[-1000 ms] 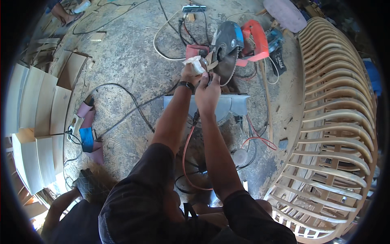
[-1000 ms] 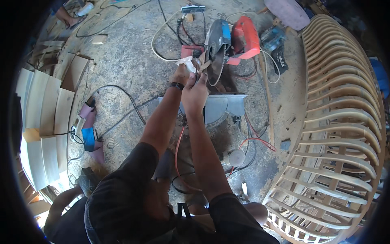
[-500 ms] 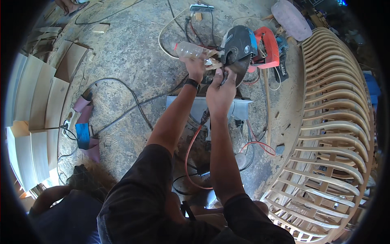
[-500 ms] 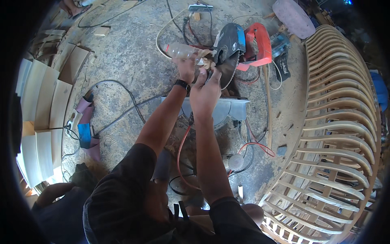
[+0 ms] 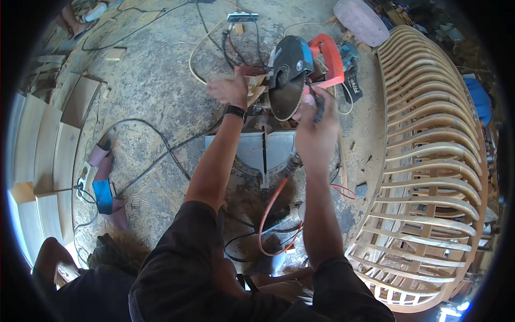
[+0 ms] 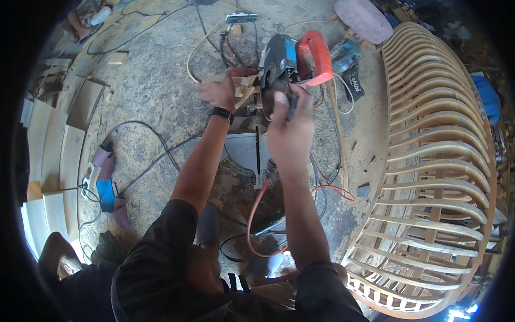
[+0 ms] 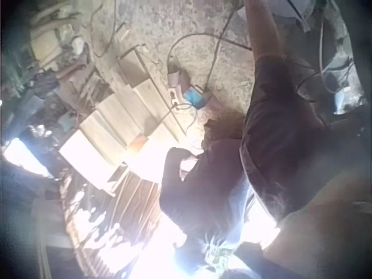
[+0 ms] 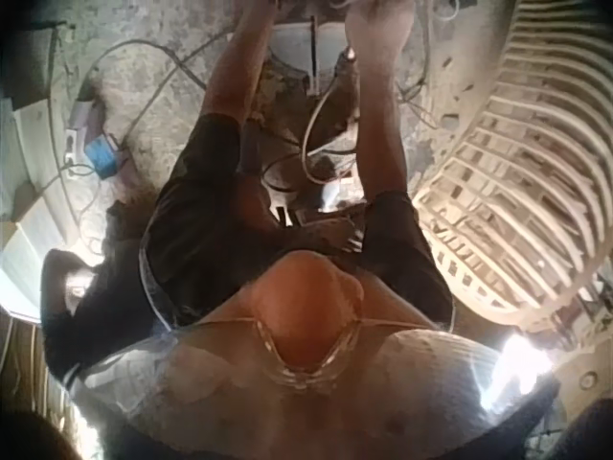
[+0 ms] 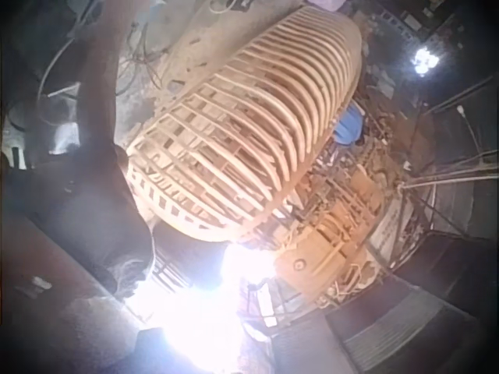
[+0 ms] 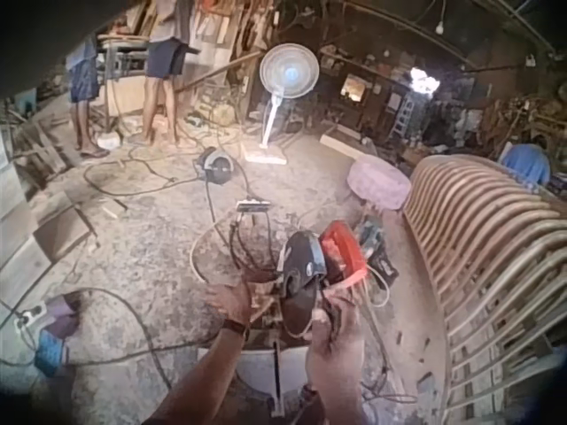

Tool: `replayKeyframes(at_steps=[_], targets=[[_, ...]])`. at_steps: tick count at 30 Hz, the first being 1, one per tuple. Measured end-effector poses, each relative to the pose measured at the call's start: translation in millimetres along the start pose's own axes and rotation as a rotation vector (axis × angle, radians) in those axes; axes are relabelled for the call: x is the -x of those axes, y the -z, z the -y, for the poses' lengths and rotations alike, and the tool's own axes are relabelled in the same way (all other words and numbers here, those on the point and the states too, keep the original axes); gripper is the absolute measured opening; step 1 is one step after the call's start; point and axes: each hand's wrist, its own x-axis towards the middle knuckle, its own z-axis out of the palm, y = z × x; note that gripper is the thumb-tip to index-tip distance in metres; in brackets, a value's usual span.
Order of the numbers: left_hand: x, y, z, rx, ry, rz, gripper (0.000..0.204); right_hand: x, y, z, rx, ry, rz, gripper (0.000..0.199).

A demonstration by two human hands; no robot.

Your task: The person uses a miter saw to cut a small piece of wood, applies a liquid from a bottle to a wooden component, and handles a small wooden block and a plastic bottle.

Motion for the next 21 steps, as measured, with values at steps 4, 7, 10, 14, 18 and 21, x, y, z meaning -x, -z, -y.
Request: replayKeyframes(at_steps=[4, 7, 10, 14, 18, 21], targets=[[3, 5, -97, 0.386, -0.525, 0.401, 0.072, 2, 59, 14, -0.144, -0.072, 0.001, 0.033], [43, -2, -157, 0.271, -0.39, 0.87, 0.048, 4, 92, 20, -0.22, -0.164, -0.008, 0.033], [40, -15, -144, 0.261, -0.569, 1.195, 0.048, 8, 120, 20, -0.247, -0.228, 0.021, 0.035], [60, 5, -129, -0.007, -0.824, 1.038, 0.05, 8, 154, 16, -0.225, -0.282, 0.053, 0.037], [95, 53, -72, 0.127, -1.213, 0.873, 0.077, -9, 166, 18, -0.26, -0.311, 0.059, 0.038], [139, 98, -33, 0.233, -1.187, 0.978, 0.089, -28, 162, 2, -0.309, -0.377, 0.131, 0.036]])
